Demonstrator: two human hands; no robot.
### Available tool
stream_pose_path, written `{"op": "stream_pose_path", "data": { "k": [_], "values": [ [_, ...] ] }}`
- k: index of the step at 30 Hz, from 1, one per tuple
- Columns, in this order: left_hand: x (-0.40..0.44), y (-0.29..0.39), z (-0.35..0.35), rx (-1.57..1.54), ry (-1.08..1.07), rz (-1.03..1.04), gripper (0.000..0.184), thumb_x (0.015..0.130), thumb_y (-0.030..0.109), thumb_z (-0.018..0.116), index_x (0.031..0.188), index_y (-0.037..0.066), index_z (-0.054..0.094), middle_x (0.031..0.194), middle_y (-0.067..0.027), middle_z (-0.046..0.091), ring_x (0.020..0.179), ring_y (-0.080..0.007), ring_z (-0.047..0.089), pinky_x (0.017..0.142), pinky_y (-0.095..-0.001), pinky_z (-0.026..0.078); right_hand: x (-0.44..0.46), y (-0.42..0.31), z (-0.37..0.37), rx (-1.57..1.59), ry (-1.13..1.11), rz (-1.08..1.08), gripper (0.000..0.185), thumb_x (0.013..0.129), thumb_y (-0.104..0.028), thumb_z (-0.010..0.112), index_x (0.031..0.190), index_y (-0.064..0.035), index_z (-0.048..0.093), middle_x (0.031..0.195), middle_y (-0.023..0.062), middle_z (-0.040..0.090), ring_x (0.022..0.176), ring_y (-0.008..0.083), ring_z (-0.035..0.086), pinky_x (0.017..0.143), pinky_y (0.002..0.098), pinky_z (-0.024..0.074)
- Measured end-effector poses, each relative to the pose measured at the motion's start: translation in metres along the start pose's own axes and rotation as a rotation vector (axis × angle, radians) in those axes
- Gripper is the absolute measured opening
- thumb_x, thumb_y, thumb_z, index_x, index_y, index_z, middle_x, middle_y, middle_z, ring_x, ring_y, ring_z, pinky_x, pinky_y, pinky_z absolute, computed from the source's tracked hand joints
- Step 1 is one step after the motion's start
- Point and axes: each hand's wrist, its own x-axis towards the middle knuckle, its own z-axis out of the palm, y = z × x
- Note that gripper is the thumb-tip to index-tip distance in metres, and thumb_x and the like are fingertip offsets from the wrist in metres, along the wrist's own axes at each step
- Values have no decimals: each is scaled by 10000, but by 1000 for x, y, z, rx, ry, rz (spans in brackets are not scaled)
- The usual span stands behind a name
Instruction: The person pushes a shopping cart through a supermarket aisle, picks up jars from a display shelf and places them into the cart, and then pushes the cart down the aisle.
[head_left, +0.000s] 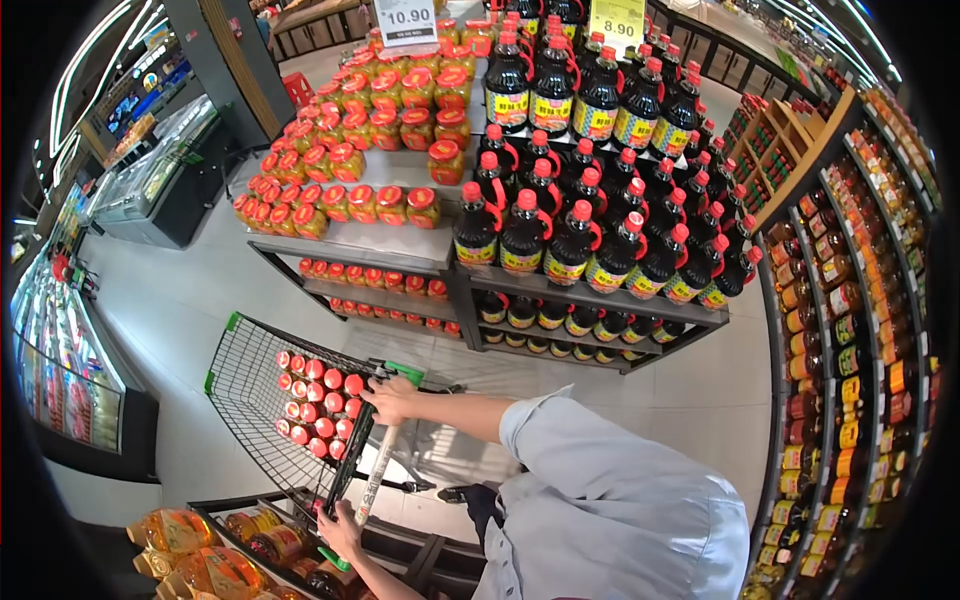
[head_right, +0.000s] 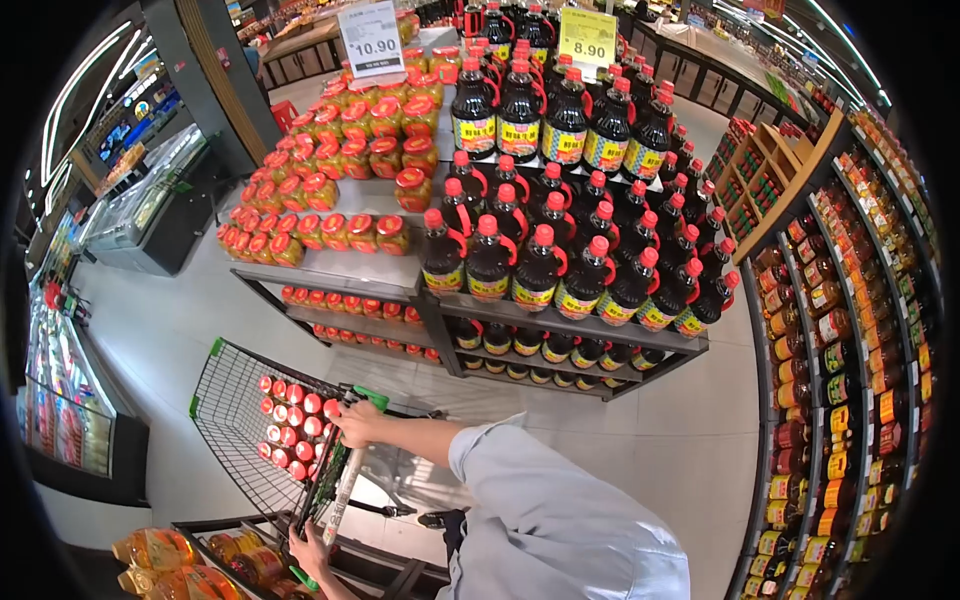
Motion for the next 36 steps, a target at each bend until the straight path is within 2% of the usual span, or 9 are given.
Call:
{"op": "stream_pose_path", "data": {
  "k": [1, 6, 8, 16, 17, 24, 25, 28, 36],
  "values": [
    [-3, -2, 1, -15, -16, 15, 715, 914, 542, 576, 1436, 61, 492, 1470, -225, 467, 1345, -392, 441, 1095, -459, 360, -9, 0, 3, 12, 129, 5, 554, 841, -390, 584, 1337, -146, 544, 1332, 248, 545, 935, 378, 696, 741, 506, 552],
    [-34, 9, 1, -7, 18, -1, 685, 920, 516, 587, 1428, 65, 503, 1449, -216, 492, 1333, -389, 456, 1090, -458, 367, -42, 5, -13, 83, 104, -21, 532, 848, -361, 586, 1348, -188, 546, 1327, 234, 550, 988, 373, 685, 765, 505, 554],
    [-41, 7, 6, -17, 28, 10, 680, 922, 513, 586, 1423, 60, 507, 1442, -225, 496, 1327, -393, 459, 1088, -458, 368, -45, 12, -12, 52, -49, -28, 646, 886, -410, 538, 1503, -295, 385, 1458, 258, 430, 1003, 373, 677, 778, 516, 535],
    [-72, 14, 14, 17, 36, 22, 698, 923, 528, 570, 1423, 46, 503, 1431, -240, 498, 1318, -404, 456, 1081, -476, 377, -75, 20, -3, 80, 48, 7, 571, 839, -380, 583, 1400, -290, 531, 1332, 203, 530, 1034, 343, 668, 799, 504, 527],
    [-76, 13, 15, 15, 27, 15, 693, 923, 524, 569, 1425, 51, 502, 1442, -233, 491, 1322, -401, 455, 1082, -475, 378, -83, 20, -2, 102, 130, 9, 453, 822, -357, 601, 1260, -245, 633, 1299, 208, 579, 1023, 341, 682, 817, 474, 543],
    [-99, 12, 14, -7, 16, 54, 649, 915, 485, 601, 1404, 68, 511, 1392, -226, 527, 1299, -395, 482, 1047, -479, 407, -111, 18, -1, 69, 114, 36, 515, 820, -332, 577, 1335, -303, 581, 1335, 168, 564, 1088, 335, 655, 853, 483, 529],
    [-99, 9, 17, -21, 22, 49, 649, 915, 485, 601, 1404, 68, 511, 1392, -226, 527, 1299, -395, 482, 1047, -479, 407, -111, 20, -3, 69, -5, 62, 595, 861, -389, 577, 1445, -332, 481, 1534, 169, 416, 1198, 359, 607, 956, 490, 491],
    [-116, 9, 15, -6, 38, 43, 642, 911, 475, 604, 1405, 77, 507, 1401, -223, 515, 1297, -392, 481, 1040, -488, 417, -120, 22, 7, 98, 31, 62, 616, 860, -400, 580, 1462, -343, 461, 1582, 170, 350, 1253, 355, 574, 1005, 483, 466],
    [-139, -1, 11, -8, -25, 40, 695, 905, 502, 608, 1436, 73, 473, 1437, -223, 472, 1333, -376, 448, 1049, -481, 416, -158, 14, 18, 5, 86, 71, 554, 870, -408, 577, 1413, -327, 506, 1455, 134, 480, 1149, 341, 625, 925, 491, 502]
  ]
}}
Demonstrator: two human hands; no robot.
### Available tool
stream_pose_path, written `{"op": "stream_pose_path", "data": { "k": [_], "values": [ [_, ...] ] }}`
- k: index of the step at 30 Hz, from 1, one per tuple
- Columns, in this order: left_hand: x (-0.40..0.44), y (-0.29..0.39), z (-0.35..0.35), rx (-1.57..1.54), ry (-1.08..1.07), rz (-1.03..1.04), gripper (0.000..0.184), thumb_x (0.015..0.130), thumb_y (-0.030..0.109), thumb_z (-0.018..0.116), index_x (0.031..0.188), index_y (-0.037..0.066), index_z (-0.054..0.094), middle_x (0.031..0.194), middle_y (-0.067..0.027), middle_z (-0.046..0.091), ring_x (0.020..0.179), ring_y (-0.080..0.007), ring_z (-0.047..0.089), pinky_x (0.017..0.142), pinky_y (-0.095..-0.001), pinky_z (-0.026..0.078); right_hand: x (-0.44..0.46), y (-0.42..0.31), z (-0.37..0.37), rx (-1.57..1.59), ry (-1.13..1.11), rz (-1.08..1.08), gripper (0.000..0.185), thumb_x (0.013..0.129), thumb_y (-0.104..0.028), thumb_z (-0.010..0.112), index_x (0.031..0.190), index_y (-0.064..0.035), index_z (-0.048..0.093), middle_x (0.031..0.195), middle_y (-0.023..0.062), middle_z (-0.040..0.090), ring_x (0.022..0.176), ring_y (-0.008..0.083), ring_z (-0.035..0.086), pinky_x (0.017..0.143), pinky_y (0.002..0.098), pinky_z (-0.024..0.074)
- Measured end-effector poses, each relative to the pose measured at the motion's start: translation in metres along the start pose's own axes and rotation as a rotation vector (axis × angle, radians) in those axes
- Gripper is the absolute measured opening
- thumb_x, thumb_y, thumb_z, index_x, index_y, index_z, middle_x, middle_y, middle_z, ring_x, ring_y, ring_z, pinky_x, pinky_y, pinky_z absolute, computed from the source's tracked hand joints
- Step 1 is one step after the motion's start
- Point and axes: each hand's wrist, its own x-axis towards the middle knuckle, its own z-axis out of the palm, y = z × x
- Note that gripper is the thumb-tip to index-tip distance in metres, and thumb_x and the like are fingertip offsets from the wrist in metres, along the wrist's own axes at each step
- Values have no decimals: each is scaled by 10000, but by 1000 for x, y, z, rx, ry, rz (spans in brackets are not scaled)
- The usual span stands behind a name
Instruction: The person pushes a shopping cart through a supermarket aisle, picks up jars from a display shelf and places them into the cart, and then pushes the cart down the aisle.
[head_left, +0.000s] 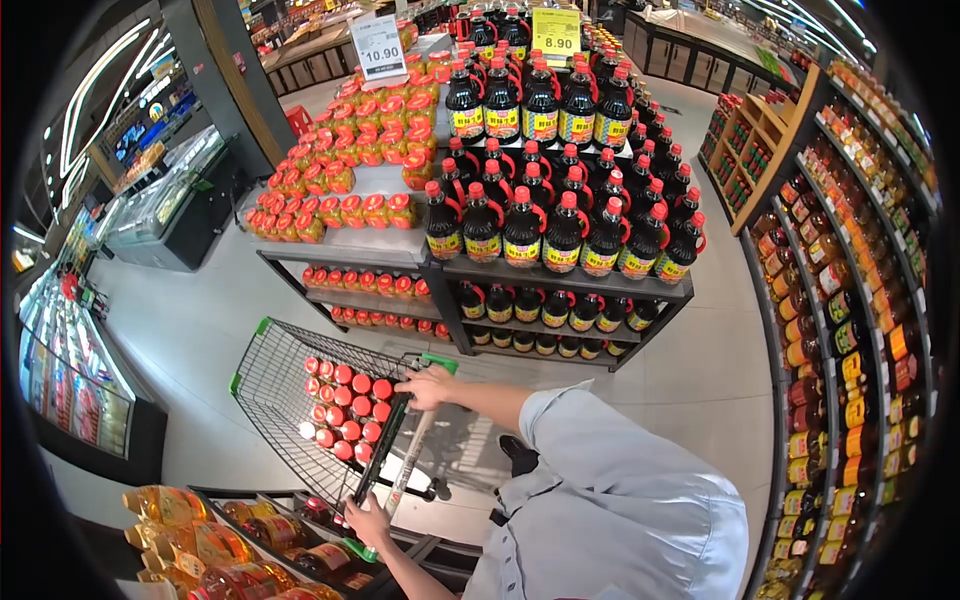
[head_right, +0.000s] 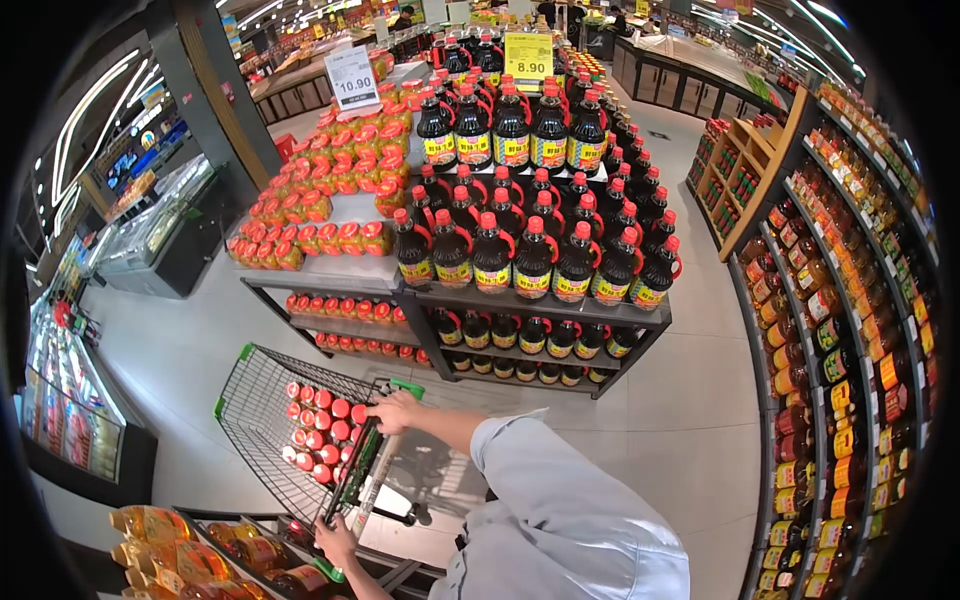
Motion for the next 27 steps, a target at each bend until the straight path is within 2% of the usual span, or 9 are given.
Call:
{"op": "stream_pose_path", "data": {
  "k": [5, 7, 10, 12, 15, 20, 22, 23, 27],
  "values": [
    [-11, -12, 6, 28, 10, 33, 672, 913, 487, 588, 1436, 82, 468, 1437, -212, 471, 1324, -376, 453, 1051, -475, 410, -15, 3, 13, -3, 71, -4, 560, 865, -404, 578, 1415, -329, 500, 1432, 135, 491, 1134, 348, 626, 922, 492, 498],
    [-13, -20, 12, 33, 14, 58, 669, 912, 492, 586, 1434, 91, 470, 1436, -212, 472, 1324, -377, 453, 1050, -476, 411, -27, 0, 7, 28, -33, 14, 565, 865, -398, 573, 1420, -317, 496, 1434, 147, 483, 1134, 355, 624, 925, 493, 496],
    [-24, -20, 12, 30, 30, 70, 670, 908, 493, 593, 1433, 95, 471, 1431, -215, 474, 1325, -373, 452, 1040, -481, 417, -34, 0, 11, 36, -41, 32, 549, 867, -394, 567, 1406, -305, 512, 1418, 148, 498, 1183, 344, 605, 928, 485, 502],
    [-35, -13, 7, 47, 35, 29, 665, 908, 466, 610, 1431, 81, 470, 1417, -205, 485, 1303, -363, 473, 1023, -475, 430, -40, -1, 11, 21, 18, -12, 549, 863, -396, 575, 1397, -284, 513, 1344, 141, 523, 1152, 340, 618, 892, 497, 516],
    [-40, -12, 10, 39, 34, 32, 656, 907, 453, 619, 1433, 88, 477, 1418, -188, 489, 1286, -349, 496, 1007, -464, 439, -46, 2, 0, 11, -148, 41, 652, 872, -442, 558, 1494, -308, 412, 1513, 168, 410, 1205, 374, 594, 985, 490, 480],
    [-47, -15, 21, 25, 35, 35, 664, 910, 463, 608, 1434, 75, 481, 1423, -208, 490, 1302, -364, 484, 1040, -462, 410, -51, 13, 7, -47, -109, -3, 671, 893, -457, 546, 1522, -301, 372, 1530, 176, 391, 1207, 370, 596, 962, 497, 500],
    [-53, -11, 22, 10, 17, 5, 678, 917, 496, 585, 1438, 75, 481, 1441, -224, 479, 1318, -380, 465, 1059, -465, 392, -61, 14, 2, -8, -105, 15, 648, 897, -442, 545, 1509, -298, 392, 1514, 169, 411, 1154, 370, 627, 932, 488, 515],
    [-55, -12, 24, -7, 11, 16, 686, 924, 512, 568, 1437, 65, 481, 1446, -232, 475, 1324, -386, 457, 1068, -465, 383, -66, 14, 0, 17, -90, -2, 632, 890, -408, 547, 1493, -262, 421, 1488, 190, 432, 1095, 369, 655, 889, 486, 531],
    [-64, -16, 29, -76, -37, 72, 667, 974, 508, 500, 1418, 10, 486, 1441, -252, 478, 1328, -404, 447, 1091, -452, 359, -78, 27, 8, 80, -27, -50, 625, 861, -352, 571, 1453, -185, 463, 1418, 258, 465, 1071, 368, 664, 853, 491, 538]
  ]
}}
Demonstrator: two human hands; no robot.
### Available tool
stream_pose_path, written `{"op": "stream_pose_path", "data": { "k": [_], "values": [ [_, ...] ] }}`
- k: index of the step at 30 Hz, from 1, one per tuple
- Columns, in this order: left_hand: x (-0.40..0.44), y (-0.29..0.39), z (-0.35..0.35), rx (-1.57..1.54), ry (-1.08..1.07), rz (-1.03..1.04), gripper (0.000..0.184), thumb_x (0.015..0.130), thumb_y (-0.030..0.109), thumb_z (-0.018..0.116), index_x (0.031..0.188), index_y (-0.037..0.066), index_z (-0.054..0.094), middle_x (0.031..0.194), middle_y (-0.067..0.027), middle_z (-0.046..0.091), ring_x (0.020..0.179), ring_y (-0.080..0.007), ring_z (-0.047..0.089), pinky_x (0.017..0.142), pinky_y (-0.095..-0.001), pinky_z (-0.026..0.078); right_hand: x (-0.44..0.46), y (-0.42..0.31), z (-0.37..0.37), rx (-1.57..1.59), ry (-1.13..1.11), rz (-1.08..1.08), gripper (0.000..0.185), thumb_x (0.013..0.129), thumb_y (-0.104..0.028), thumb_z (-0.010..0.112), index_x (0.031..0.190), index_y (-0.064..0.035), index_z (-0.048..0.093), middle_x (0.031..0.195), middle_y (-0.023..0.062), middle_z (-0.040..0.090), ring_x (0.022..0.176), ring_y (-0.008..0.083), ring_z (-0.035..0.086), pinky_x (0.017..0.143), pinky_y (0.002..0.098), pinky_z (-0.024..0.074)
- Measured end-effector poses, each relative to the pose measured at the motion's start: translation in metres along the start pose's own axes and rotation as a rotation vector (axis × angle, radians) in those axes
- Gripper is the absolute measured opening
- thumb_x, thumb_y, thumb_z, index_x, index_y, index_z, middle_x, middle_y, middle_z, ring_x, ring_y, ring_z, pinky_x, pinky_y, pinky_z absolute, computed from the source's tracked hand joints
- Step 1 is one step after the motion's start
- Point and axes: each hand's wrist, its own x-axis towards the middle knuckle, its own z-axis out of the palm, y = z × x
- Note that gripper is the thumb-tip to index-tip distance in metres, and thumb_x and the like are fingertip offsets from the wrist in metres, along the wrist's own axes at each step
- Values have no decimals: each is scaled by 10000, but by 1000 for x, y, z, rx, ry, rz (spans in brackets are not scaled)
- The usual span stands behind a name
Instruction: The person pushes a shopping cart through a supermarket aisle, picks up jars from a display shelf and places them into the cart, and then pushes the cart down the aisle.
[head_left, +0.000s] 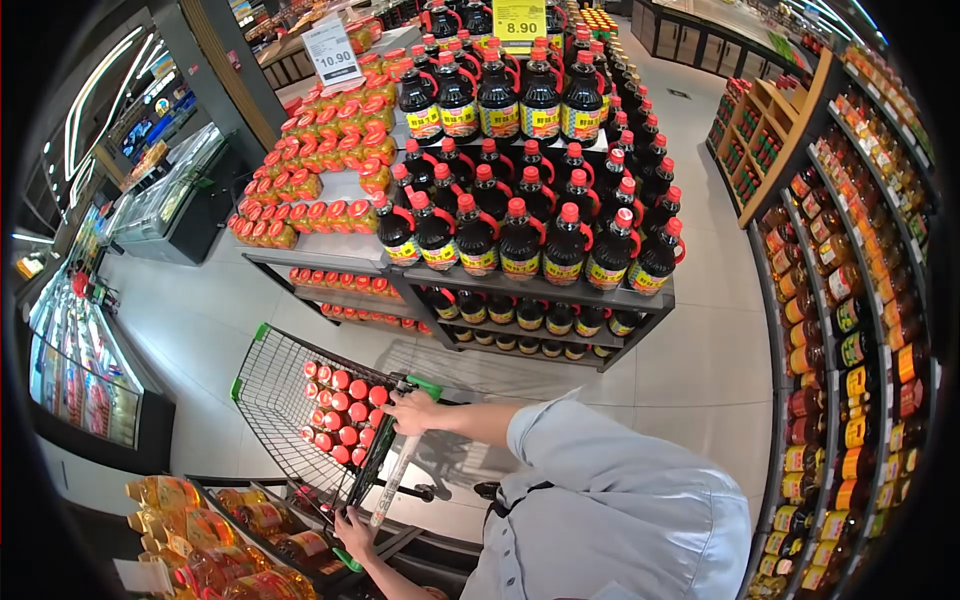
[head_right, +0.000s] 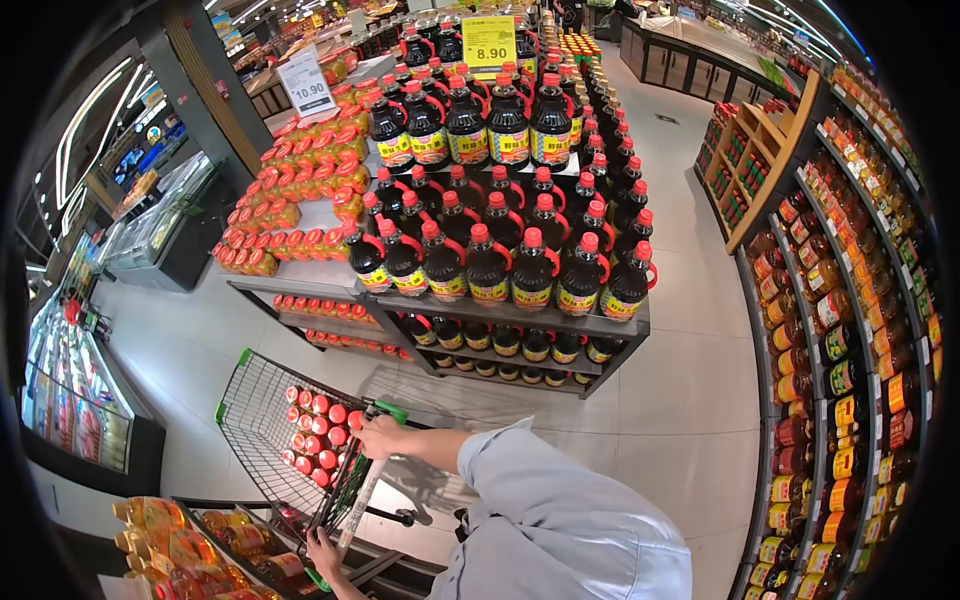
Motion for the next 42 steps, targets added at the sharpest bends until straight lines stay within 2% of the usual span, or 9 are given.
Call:
{"op": "stream_pose_path", "data": {
  "k": [5, 7, 16, 18, 23, 26, 30, 37, 42],
  "values": [
    [-32, 24, 9, 19, 52, -7, 539, 980, 431, 540, 1308, 3, 561, 1286, -237, 589, 1203, -408, 522, 1023, -449, 394, -21, 13, 5, 106, 57, -7, 554, 823, -275, 608, 1359, -147, 548, 1430, 298, 446, 1017, 391, 668, 865, 484, 532],
    [-43, 25, 19, 109, 134, -8, 543, 971, 431, 552, 1327, 21, 554, 1280, -221, 595, 1186, -405, 537, 1004, -445, 414, -26, 18, 13, 117, 92, 2, 535, 812, -255, 613, 1332, -137, 572, 1440, 300, 440, 1013, 394, 669, 866, 488, 533],
    [-94, 53, 34, 68, 130, -126, 567, 954, 465, 561, 1359, 68, 551, 1329, -220, 578, 1239, -408, 506, 1040, -467, 388, -69, 36, -2, 118, 32, 4, 599, 812, -245, 609, 1393, -142, 511, 1482, 288, 406, 1072, 395, 647, 867, 484, 536],
    [-100, 52, 41, 133, 160, -120, 535, 950, 443, 577, 1343, 80, 560, 1302, -175, 596, 1196, -381, 540, 989, -446, 433, -77, 41, -2, 118, 11, 1, 582, 814, -251, 601, 1380, -136, 522, 1474, 289, 417, 1062, 386, 655, 865, 479, 538],
    [-120, 56, 52, 101, 165, -111, 518, 934, 423, 601, 1310, 68, 576, 1276, -189, 602, 1181, -391, 542, 968, -461, 437, -99, 54, -9, 110, 45, -18, 528, 803, -271, 619, 1301, -100, 578, 1405, 256, 486, 1044, 351, 667, 881, 468, 522],
    [-135, 67, 54, 123, 182, -131, 524, 926, 444, 604, 1307, 84, 581, 1257, -192, 608, 1160, -394, 558, 945, -474, 450, -109, 59, -7, 88, 68, -56, 488, 826, -275, 583, 1286, -113, 564, 1291, 263, 535, 994, 370, 678, 838, 487, 535],
    [-151, 71, 60, 88, 174, -131, 591, 904, 493, 607, 1349, 106, 567, 1343, -179, 571, 1230, -376, 535, 982, -470, 449, -124, 64, -9, 40, 37, -3, 572, 819, -300, 581, 1379, -189, 545, 1309, 178, 548, 1043, 346, 665, 850, 485, 533],
    [-182, 76, 72, 88, 175, -164, 574, 896, 463, 597, 1340, 101, 566, 1375, -169, 545, 1278, -349, 502, 1005, -476, 452, -153, 72, -13, -39, -35, 49, 609, 861, -374, 586, 1450, -254, 486, 1480, 128, 468, 1171, 338, 620, 967, 481, 492],
    [-204, 83, 80, 92, 189, -181, 567, 889, 458, 602, 1334, 107, 568, 1358, -155, 553, 1286, -335, 495, 1002, -481, 459, -170, 83, -3, -84, 37, 19, 595, 854, -375, 582, 1432, -252, 507, 1421, 111, 515, 1146, 339, 626, 960, 486, 495]
  ]
}}
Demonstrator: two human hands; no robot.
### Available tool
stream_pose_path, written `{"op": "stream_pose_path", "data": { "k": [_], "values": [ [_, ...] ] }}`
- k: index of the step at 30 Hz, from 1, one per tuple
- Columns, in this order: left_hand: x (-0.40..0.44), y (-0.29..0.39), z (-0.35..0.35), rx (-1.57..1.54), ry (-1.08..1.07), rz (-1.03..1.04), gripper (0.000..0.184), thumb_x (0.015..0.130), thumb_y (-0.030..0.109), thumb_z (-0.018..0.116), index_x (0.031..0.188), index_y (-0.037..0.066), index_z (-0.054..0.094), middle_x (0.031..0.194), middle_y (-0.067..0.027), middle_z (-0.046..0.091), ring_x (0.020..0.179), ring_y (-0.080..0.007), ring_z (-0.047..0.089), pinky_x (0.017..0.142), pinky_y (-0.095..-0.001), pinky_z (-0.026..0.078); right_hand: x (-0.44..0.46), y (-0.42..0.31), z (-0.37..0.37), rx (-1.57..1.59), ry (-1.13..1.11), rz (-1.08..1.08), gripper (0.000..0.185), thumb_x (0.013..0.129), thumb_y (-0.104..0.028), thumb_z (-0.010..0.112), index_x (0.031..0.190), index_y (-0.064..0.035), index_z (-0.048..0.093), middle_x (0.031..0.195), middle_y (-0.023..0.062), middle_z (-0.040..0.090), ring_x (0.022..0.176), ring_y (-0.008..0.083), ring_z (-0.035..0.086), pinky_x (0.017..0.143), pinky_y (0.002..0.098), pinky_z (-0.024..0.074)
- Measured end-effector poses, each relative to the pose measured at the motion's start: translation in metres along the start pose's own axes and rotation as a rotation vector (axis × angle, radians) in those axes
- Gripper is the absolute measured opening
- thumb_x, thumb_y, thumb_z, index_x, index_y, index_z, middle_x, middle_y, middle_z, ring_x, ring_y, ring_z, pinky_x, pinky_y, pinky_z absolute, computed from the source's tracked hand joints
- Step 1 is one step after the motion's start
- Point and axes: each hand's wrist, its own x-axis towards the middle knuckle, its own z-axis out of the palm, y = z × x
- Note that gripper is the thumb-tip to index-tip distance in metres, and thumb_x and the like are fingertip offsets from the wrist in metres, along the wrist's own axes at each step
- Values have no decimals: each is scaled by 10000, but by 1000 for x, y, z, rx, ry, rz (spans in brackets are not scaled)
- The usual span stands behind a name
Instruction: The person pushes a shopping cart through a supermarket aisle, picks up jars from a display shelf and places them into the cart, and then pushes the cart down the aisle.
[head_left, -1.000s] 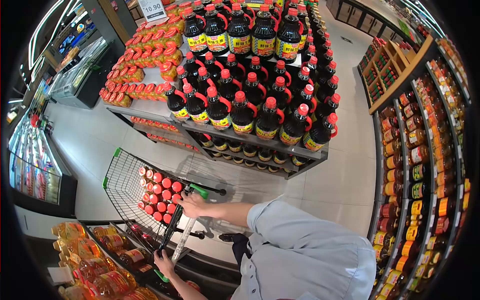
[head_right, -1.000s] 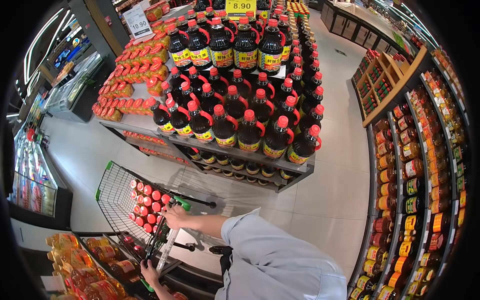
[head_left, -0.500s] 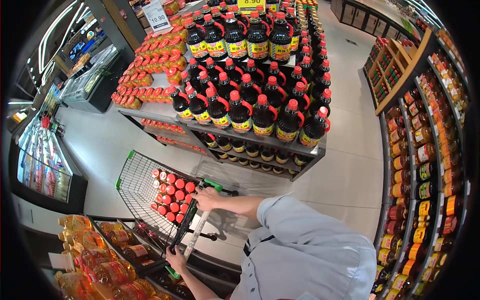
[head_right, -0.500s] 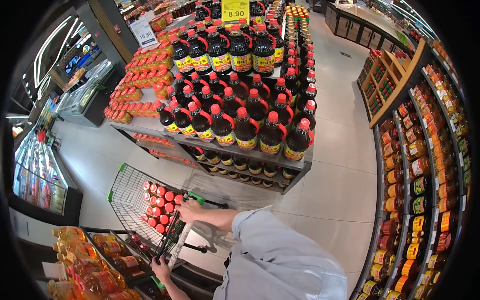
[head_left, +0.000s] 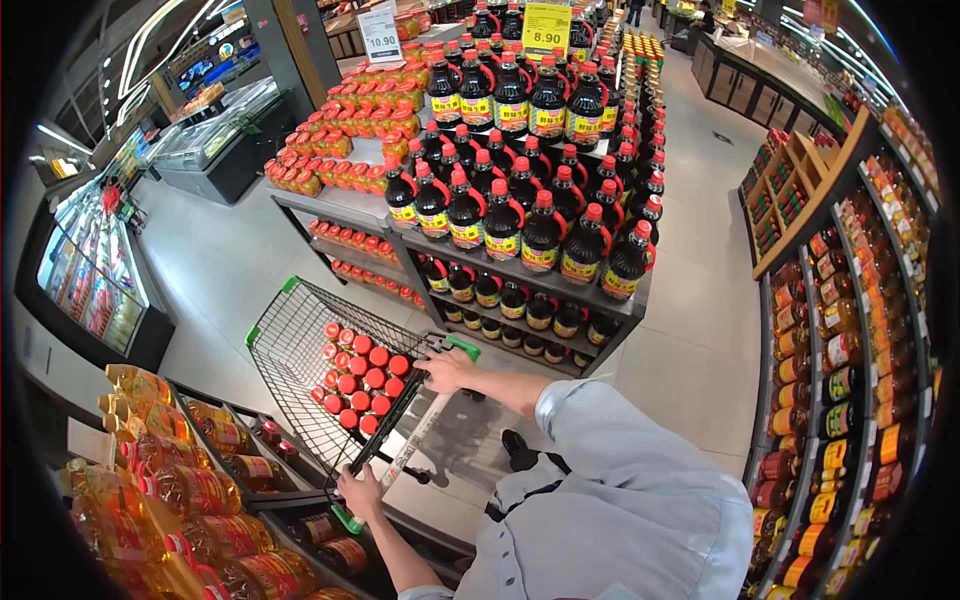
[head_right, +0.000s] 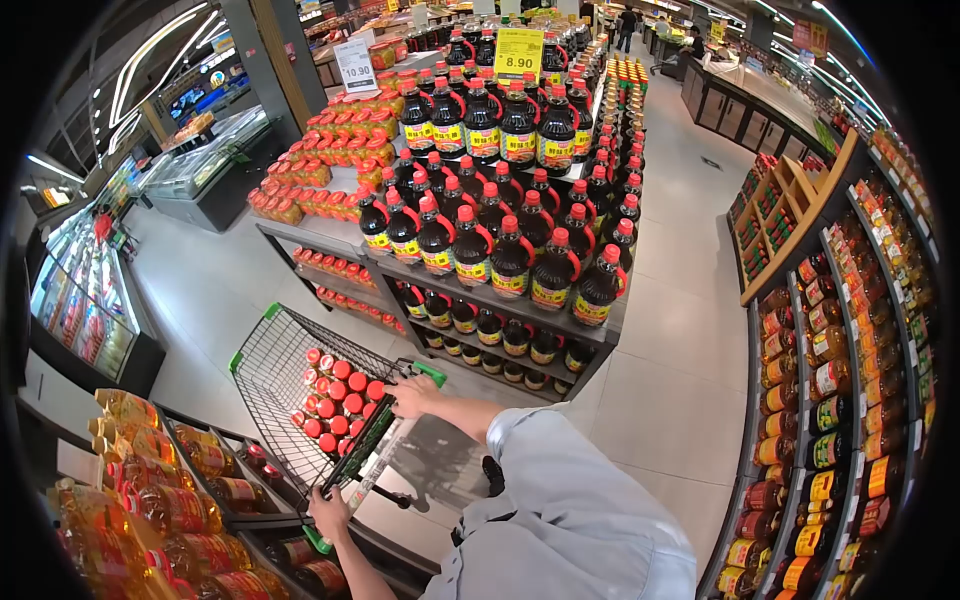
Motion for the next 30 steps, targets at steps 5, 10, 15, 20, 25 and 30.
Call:
{"op": "stream_pose_path", "data": {
  "k": [5, 10, 15, 20, 25, 30],
  "values": [
    [-21, 4, 1, 25, -13, -9, 568, 887, 450, 606, 1340, 109, 561, 1381, -144, 539, 1300, -324, 488, 993, -474, 469, -25, 2, -10, 8, -14, 3, 587, 845, -388, 572, 1417, -266, 523, 1413, 102, 523, 1156, 341, 619, 972, 482, 489],
    [-37, 0, 6, 12, -27, -3, 567, 891, 451, 599, 1350, 120, 559, 1387, -141, 539, 1324, -312, 470, 989, -484, 471, -44, 8, -13, 12, -31, 21, 618, 830, -436, 588, 1424, -283, 518, 1490, 108, 476, 1203, 347, 596, 1004, 464, 476],
    [-53, -2, 8, 8, -27, -2, 582, 895, 463, 594, 1366, 125, 537, 1383, -154, 539, 1324, -329, 461, 1007, -496, 457, -55, 14, -11, 3, -40, 13, 591, 834, -479, 582, 1392, -290, 542, 1504, 81, 472, 1215, 333, 596, 977, 476, 498],
    [-67, -1, 12, -34, 9, 1, 561, 868, 454, 617, 1315, 119, 564, 1360, -158, 549, 1319, -322, 465, 1012, -476, 459, -62, 17, -11, -29, -37, 2, 602, 819, -468, 584, 1391, -284, 541, 1434, 79, 512, 1166, 319, 618, 926, 482, 516],
    [-82, 2, 9, -45, -38, -18, 600, 861, 448, 633, 1359, 129, 532, 1395, -156, 523, 1334, -328, 449, 1047, -469, 430, -75, 28, -5, -29, -39, -45, 612, 864, -447, 580, 1430, -231, 493, 1392, 151, 523, 1136, 347, 632, 927, 500, 507],
    [-91, -1, 18, -5, -36, -16, 593, 865, 452, 632, 1361, 139, 541, 1401, -163, 524, 1323, -338, 465, 1041, -479, 428, -79, 38, 4, -16, -89, -76, 620, 873, -439, 563, 1461, -269, 467, 1396, 183, 486, 1110, 371, 638, 927, 502, 503]
  ]
}}
